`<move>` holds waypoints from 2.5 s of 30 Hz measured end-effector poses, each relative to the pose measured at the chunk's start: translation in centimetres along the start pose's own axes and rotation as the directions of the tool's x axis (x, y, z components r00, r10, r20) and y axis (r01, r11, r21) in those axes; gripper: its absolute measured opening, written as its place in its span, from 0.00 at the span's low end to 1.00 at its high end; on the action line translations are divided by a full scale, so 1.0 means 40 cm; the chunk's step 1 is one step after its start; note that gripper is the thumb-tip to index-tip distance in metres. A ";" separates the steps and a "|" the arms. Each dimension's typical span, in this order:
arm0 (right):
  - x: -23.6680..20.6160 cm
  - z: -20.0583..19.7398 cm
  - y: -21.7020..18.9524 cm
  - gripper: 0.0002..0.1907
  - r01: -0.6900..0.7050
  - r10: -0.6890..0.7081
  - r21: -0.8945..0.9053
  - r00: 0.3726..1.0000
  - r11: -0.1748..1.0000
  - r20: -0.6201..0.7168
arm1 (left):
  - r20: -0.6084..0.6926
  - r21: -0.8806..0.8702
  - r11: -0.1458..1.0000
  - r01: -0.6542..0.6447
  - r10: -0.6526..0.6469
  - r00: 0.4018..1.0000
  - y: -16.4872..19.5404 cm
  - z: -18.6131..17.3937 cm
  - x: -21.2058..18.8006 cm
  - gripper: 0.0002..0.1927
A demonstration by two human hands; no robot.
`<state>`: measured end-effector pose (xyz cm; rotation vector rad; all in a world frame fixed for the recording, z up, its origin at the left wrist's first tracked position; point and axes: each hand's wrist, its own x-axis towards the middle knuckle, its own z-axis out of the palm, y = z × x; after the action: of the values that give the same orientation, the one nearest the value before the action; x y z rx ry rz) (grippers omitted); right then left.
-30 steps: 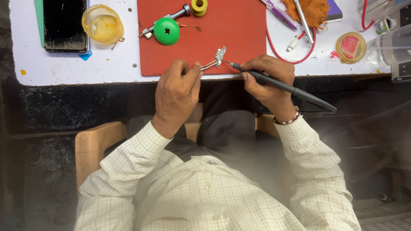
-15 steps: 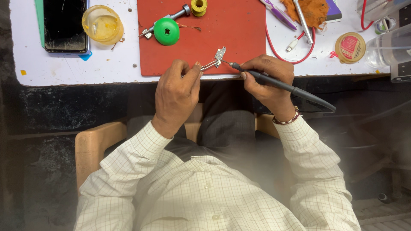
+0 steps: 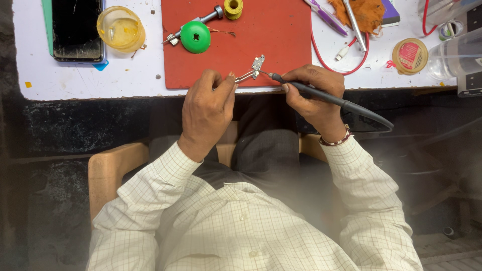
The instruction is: The person sits at a repair bench and solders a small phone component held with tweezers, using a soldering iron and solder wire. They then pick at the part with tweezers, scrub it with a brush, and finally set the component on the mat and handle a small container.
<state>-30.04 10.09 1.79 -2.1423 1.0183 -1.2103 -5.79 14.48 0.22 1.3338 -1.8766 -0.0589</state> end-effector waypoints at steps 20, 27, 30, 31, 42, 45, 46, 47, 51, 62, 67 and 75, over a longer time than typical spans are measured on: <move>-0.023 -0.001 0.023 0.06 -0.112 0.119 0.097 0.990 0.989 -0.073 | -0.011 -0.016 1.000 -0.005 0.005 1.000 -0.001 0.000 -0.001 0.05; -0.031 -0.001 0.034 0.05 -0.142 0.159 0.202 0.985 0.969 -0.072 | -0.019 -0.033 0.999 0.011 -0.012 1.000 -0.003 0.002 -0.001 0.08; -0.036 -0.001 0.038 0.05 -0.157 0.185 0.307 0.981 0.939 -0.064 | -0.014 -0.076 0.996 0.045 -0.046 0.999 -0.002 -0.006 0.008 0.08; -0.038 -0.001 0.039 0.06 -0.158 0.188 0.327 0.980 0.932 -0.062 | -0.008 -0.098 0.993 0.062 -0.063 0.998 -0.001 -0.011 0.011 0.07; -0.044 -0.003 0.043 0.05 -0.129 0.145 0.180 0.986 0.975 -0.082 | 0.154 -0.161 0.986 -0.045 0.070 0.986 -0.047 -0.080 0.101 0.05; -0.045 -0.004 0.045 0.04 -0.129 0.148 0.204 0.986 0.970 -0.079 | 0.213 -0.162 0.983 -0.086 0.120 0.970 -0.063 -0.083 0.127 0.05; -0.046 -0.004 0.047 0.04 -0.129 0.149 0.206 0.985 0.970 -0.082 | 0.231 -0.162 0.983 -0.090 0.127 0.965 -0.067 -0.084 0.132 0.05; -0.047 -0.005 0.048 0.05 -0.130 0.150 0.209 0.985 0.969 -0.085 | 0.245 -0.180 0.980 -0.084 0.127 0.961 -0.070 -0.085 0.134 0.05; -0.050 -0.008 0.052 0.05 -0.107 0.126 0.222 0.989 0.969 -0.075 | 0.278 -0.216 0.973 -0.078 0.138 0.951 -0.081 -0.085 0.134 0.05; -0.049 -0.009 0.049 0.06 -0.136 0.154 0.234 0.986 0.963 -0.059 | 0.319 -0.126 0.982 -0.139 0.173 0.932 -0.107 -0.073 0.138 0.05; -0.049 -0.009 0.047 0.05 -0.133 0.150 0.248 0.987 0.960 -0.051 | 0.290 -0.159 0.972 -0.173 0.213 0.933 -0.116 -0.063 0.137 0.06; -0.046 -0.011 0.049 0.06 -0.117 0.133 0.248 0.990 0.962 -0.051 | 0.303 -0.210 0.964 -0.164 0.224 0.926 -0.125 -0.057 0.144 0.06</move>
<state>-31.75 10.34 -0.32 -1.8325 0.9615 -1.2817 -1.16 8.55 2.75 1.0543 -2.2131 -0.3590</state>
